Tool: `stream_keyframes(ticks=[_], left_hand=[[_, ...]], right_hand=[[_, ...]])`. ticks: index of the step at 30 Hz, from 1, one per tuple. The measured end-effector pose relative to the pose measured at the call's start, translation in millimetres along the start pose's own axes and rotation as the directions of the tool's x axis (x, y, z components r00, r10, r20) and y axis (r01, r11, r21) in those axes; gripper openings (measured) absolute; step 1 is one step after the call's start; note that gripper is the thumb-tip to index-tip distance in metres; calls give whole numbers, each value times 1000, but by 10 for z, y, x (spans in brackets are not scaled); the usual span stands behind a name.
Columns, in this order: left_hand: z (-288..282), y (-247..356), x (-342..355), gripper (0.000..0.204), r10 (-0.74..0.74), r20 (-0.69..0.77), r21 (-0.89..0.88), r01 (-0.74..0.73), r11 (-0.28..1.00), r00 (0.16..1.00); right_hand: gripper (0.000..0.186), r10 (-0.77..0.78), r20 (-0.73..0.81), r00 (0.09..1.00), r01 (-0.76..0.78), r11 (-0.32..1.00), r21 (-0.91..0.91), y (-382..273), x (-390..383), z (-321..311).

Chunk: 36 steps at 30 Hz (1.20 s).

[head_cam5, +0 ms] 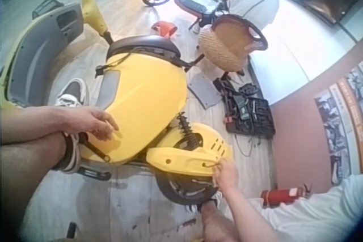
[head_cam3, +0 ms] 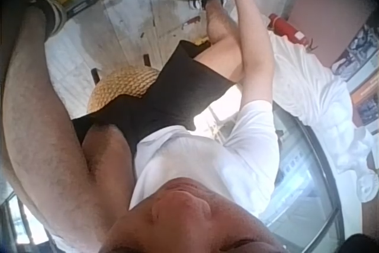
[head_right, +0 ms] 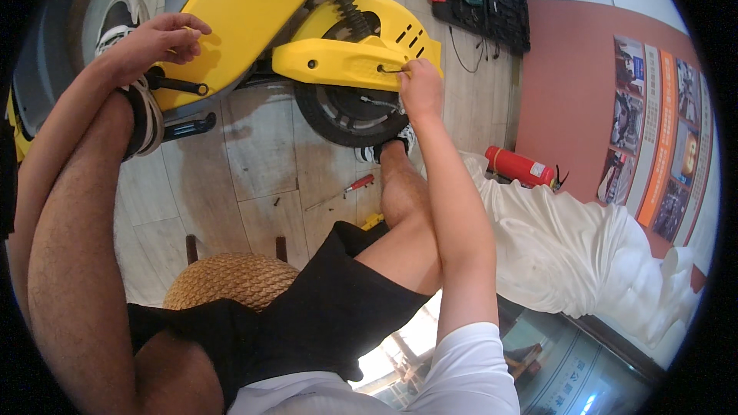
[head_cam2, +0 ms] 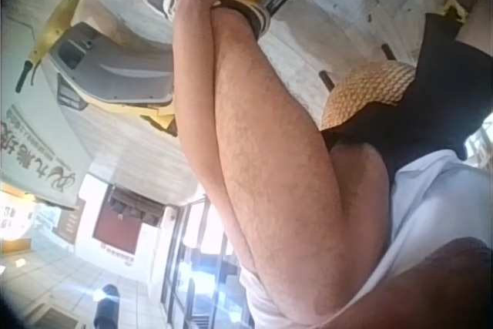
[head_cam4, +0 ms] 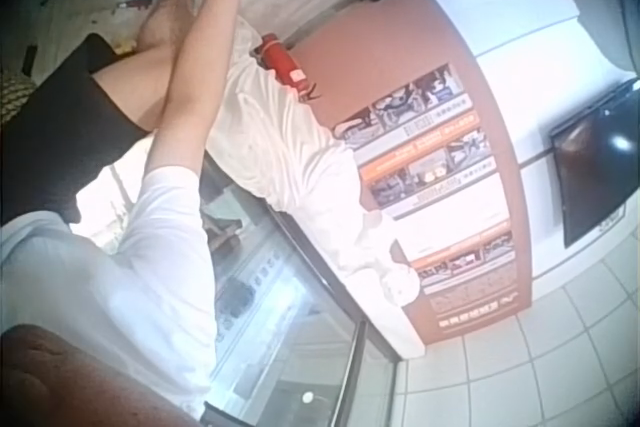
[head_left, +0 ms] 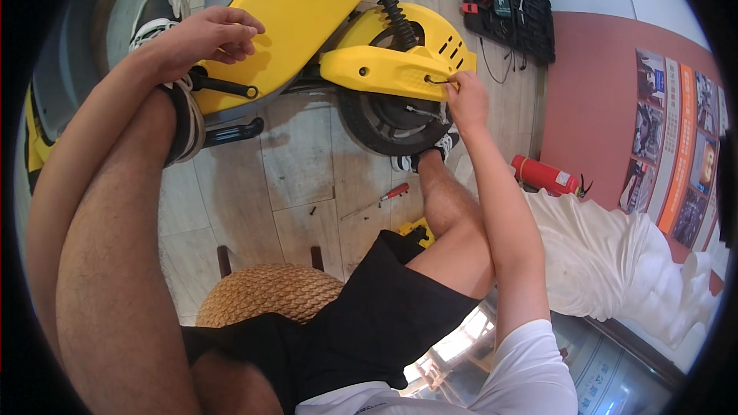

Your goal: Repairing and reassembling parts of a yellow electric scooter.

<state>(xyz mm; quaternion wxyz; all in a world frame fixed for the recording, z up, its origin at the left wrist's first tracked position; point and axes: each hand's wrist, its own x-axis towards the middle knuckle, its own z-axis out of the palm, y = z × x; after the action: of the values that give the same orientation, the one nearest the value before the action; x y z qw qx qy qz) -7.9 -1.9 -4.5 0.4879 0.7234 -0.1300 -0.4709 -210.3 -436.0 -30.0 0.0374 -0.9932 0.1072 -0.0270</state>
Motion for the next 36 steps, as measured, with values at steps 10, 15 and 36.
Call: stream_keyframes(ticks=[10,15,36], left_hand=[[7,-16,15,33,0,6,23,0,1000,1000],[8,-16,19,34,4,0,36,-4,999,1000],[2,-22,43,33,-26,16,45,25,999,1000]], right_hand=[[16,178,128,976,-176,984,-24,-78,-154,31],[19,278,174,945,-292,954,64,-140,-195,-7],[13,-374,231,898,344,925,160,-469,-161,-126]])
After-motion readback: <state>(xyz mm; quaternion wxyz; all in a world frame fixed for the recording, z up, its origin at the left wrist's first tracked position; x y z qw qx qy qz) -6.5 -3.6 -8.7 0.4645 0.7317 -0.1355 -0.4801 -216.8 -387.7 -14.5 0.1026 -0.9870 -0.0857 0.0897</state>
